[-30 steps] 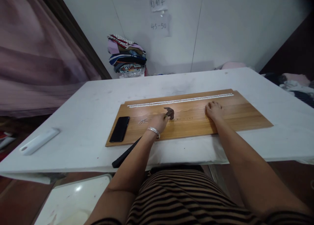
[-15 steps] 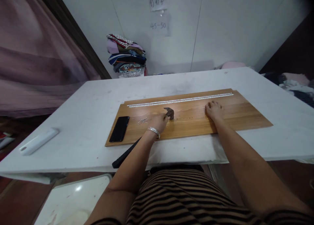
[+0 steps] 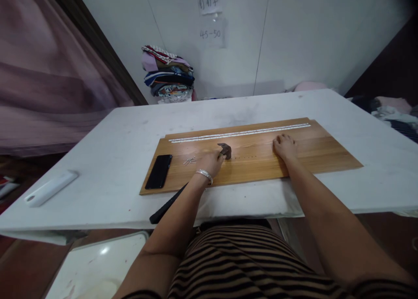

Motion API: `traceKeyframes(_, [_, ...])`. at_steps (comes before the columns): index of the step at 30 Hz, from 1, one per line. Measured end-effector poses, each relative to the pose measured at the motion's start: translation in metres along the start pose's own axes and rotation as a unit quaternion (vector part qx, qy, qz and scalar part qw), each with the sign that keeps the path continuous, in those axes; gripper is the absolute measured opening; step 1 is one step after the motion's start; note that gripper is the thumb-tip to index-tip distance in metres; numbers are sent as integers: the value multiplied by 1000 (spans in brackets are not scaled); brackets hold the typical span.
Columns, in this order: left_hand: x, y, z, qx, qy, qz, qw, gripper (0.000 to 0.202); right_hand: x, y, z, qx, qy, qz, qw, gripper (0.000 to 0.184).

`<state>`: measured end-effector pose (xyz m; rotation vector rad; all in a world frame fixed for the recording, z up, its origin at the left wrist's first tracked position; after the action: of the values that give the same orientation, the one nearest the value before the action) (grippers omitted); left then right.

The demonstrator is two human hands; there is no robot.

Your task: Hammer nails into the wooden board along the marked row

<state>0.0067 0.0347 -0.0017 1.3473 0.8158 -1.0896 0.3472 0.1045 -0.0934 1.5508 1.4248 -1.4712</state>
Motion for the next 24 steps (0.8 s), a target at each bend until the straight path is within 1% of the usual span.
traceKeyframes(9, [0, -5, -6, -5, 17, -16, 1000, 37, 2, 2, 0, -4, 13, -3, 1000, 45])
traceKeyframes(19, [2, -2, -2, -1, 4, -1, 1000, 37, 1, 1, 0, -5, 13, -1, 1000, 46])
traceKeyframes(24, [-2, -2, -2, -7, 3, -5, 1000, 38, 1, 1, 1, -3, 10, 1, 1000, 45])
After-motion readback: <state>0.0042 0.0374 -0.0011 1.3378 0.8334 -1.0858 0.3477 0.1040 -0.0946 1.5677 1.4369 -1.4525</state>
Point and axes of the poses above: each hand's wrist, its own z-axis away from the middle knuckle, its own x-axis out of the palm, y = z × x, the point moved 4 cm from there along -z, towards the middle knuckle, and after that the axes turned 7 degrees about y, right-handed, at the moved point
